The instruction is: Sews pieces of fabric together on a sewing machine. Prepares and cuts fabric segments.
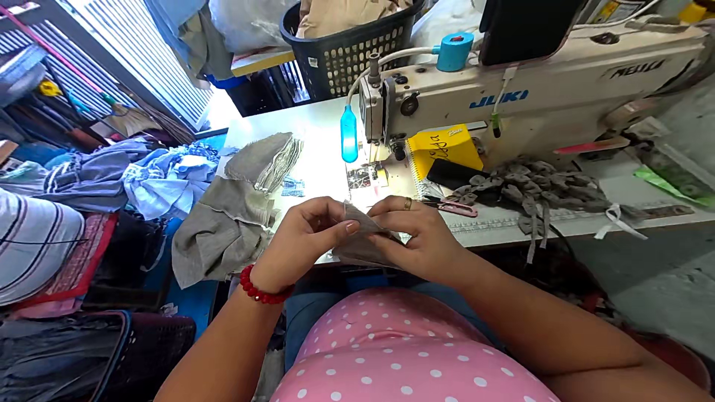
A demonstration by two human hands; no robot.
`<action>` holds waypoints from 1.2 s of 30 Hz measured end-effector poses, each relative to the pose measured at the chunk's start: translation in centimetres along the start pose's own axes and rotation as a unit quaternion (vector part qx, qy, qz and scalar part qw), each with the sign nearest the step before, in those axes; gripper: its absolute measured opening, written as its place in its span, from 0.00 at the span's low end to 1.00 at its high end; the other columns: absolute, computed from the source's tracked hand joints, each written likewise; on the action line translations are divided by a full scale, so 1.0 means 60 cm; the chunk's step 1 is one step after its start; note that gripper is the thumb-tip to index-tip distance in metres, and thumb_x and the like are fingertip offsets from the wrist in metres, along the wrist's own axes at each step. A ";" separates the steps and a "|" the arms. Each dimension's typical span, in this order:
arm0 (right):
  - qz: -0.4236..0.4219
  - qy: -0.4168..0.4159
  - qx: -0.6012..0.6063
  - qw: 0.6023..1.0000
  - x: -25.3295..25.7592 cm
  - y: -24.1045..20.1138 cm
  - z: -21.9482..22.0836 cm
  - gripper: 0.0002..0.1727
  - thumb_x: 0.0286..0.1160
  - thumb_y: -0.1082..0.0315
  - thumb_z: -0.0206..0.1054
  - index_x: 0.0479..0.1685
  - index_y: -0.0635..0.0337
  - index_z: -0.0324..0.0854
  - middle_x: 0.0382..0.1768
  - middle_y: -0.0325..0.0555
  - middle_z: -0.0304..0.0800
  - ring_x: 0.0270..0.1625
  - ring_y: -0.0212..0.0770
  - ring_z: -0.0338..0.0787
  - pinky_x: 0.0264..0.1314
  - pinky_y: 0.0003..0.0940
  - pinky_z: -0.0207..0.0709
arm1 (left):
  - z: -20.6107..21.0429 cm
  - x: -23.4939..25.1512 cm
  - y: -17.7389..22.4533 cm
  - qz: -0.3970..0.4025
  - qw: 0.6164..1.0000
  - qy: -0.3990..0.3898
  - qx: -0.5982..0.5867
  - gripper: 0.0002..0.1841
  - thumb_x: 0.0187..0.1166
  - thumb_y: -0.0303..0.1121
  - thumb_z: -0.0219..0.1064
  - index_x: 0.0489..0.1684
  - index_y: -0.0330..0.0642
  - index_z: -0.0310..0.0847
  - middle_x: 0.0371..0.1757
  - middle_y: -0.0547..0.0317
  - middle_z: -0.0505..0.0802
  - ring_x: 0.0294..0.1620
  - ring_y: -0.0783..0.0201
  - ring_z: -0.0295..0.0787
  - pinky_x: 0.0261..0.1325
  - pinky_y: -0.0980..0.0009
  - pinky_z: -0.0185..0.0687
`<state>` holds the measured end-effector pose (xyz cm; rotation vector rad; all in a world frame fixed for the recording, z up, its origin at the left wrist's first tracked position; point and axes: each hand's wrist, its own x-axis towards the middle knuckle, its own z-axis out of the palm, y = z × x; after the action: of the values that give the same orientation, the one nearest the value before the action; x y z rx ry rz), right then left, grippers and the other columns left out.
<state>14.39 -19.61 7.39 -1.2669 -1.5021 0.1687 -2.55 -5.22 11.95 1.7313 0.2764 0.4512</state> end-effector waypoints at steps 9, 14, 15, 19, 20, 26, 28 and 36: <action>0.055 -0.012 -0.007 0.998 -0.009 0.004 0.004 0.11 0.78 0.64 0.67 0.35 0.58 0.93 0.50 0.40 0.89 0.54 0.26 0.87 0.55 0.23 0.84 | 0.038 -0.010 -0.011 0.096 0.989 0.112 0.028 0.03 0.80 0.26 0.68 0.41 0.46 0.83 0.41 0.66 0.91 0.40 0.74 0.89 0.46 0.76 0.88; 0.120 -0.039 -0.026 0.992 -0.036 0.027 -0.006 0.13 0.79 0.65 0.61 0.37 0.59 0.92 0.52 0.42 0.91 0.56 0.28 0.88 0.59 0.28 0.84 | 0.002 -0.009 0.002 0.143 0.982 0.121 0.021 0.02 0.82 0.31 0.69 0.42 0.52 0.84 0.49 0.68 0.95 0.51 0.72 0.93 0.56 0.72 0.90; 0.128 -0.028 -0.029 0.991 -0.040 0.028 -0.010 0.12 0.79 0.66 0.62 0.38 0.59 0.92 0.51 0.41 0.91 0.55 0.27 0.88 0.59 0.27 0.84 | -0.005 -0.011 0.002 0.145 0.980 0.130 0.024 0.02 0.82 0.31 0.69 0.42 0.53 0.84 0.50 0.69 0.95 0.51 0.72 0.93 0.56 0.72 0.91; 0.150 0.026 -0.032 0.988 -0.053 0.032 -0.033 0.09 0.76 0.66 0.65 0.39 0.58 0.92 0.50 0.39 0.89 0.52 0.23 0.87 0.54 0.21 0.84 | -0.028 -0.019 -0.011 0.116 0.979 0.168 -0.009 0.06 0.78 0.28 0.73 0.42 0.53 0.87 0.50 0.68 0.95 0.47 0.73 0.93 0.52 0.74 0.91; 0.155 0.039 -0.026 0.987 -0.055 0.032 -0.038 0.09 0.75 0.66 0.66 0.39 0.57 0.92 0.49 0.38 0.89 0.52 0.23 0.87 0.54 0.21 0.84 | -0.032 -0.022 -0.016 0.098 0.980 0.174 -0.021 0.07 0.77 0.26 0.73 0.41 0.53 0.87 0.48 0.69 0.95 0.44 0.74 0.93 0.50 0.75 0.91; 0.151 0.108 0.028 0.982 -0.058 0.034 -0.051 0.07 0.76 0.66 0.69 0.39 0.55 0.92 0.49 0.34 0.91 0.50 0.23 0.88 0.51 0.21 0.85 | -0.050 -0.039 -0.038 -0.029 0.983 0.181 0.010 0.11 0.69 0.16 0.74 0.35 0.46 0.87 0.35 0.67 0.95 0.36 0.70 0.95 0.49 0.68 0.95; 0.152 0.110 0.046 0.981 -0.061 0.033 -0.051 0.09 0.79 0.66 0.66 0.41 0.57 0.92 0.51 0.35 0.90 0.48 0.23 0.88 0.51 0.22 0.84 | -0.053 -0.045 -0.050 -0.024 0.982 0.188 -0.019 0.11 0.69 0.16 0.74 0.34 0.47 0.87 0.36 0.66 0.96 0.38 0.69 0.95 0.51 0.67 0.95; 0.140 0.168 0.130 0.967 -0.063 0.029 -0.040 0.04 0.67 0.71 0.78 0.38 0.52 0.93 0.50 0.35 0.93 0.52 0.31 0.92 0.53 0.26 0.90 | -0.034 -0.060 -0.079 0.088 0.955 0.209 -0.192 0.02 0.76 0.33 0.75 0.36 0.55 0.90 0.40 0.66 0.95 0.43 0.71 0.94 0.56 0.68 0.92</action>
<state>16.60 -22.98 4.78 -1.2197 -0.9747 0.3091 -6.42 -3.94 7.12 1.2728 0.3131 0.9416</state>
